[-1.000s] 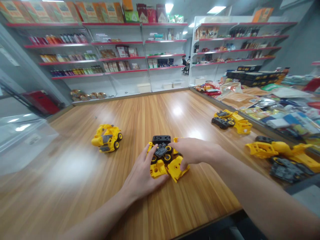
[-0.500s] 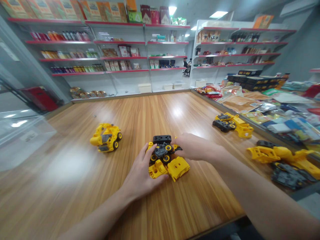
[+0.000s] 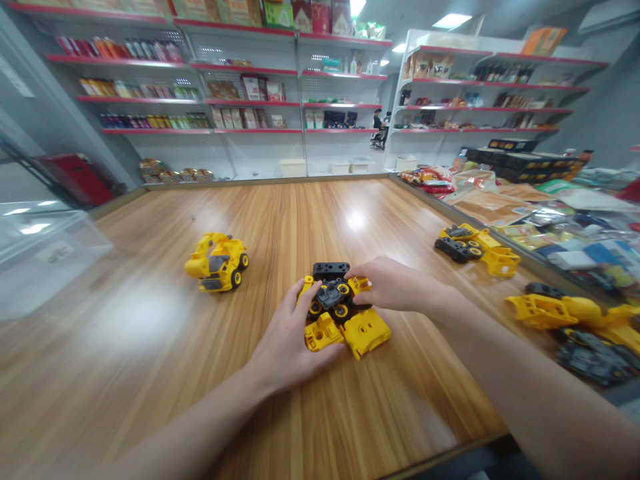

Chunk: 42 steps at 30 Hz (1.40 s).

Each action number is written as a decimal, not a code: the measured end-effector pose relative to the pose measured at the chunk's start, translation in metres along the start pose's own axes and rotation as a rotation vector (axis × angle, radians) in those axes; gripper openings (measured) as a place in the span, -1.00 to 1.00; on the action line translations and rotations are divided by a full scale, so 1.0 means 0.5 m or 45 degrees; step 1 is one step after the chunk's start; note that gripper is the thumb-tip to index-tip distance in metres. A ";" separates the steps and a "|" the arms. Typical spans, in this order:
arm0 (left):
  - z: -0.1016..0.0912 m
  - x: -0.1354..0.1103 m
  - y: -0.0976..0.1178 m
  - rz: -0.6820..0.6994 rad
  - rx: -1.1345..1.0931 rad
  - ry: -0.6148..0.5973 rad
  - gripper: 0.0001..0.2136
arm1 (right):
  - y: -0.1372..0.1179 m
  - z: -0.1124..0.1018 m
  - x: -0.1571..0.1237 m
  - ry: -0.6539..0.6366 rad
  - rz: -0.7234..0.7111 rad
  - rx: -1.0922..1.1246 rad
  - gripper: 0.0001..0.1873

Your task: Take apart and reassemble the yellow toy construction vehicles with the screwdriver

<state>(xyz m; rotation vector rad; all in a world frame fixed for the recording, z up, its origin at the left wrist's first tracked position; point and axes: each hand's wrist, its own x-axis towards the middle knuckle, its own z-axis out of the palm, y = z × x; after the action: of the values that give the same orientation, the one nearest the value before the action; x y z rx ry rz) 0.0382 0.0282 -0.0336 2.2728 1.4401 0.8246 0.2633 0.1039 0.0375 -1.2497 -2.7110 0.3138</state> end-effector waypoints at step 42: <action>-0.002 -0.001 0.001 0.011 -0.049 0.007 -0.16 | -0.008 -0.044 -0.008 0.211 0.072 -0.254 -0.78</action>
<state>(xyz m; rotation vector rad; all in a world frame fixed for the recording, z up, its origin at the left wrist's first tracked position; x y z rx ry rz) 0.0377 0.0273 -0.0330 2.2516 1.4051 0.8549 0.2676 0.1012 0.0594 -1.3384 -2.6198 -0.0554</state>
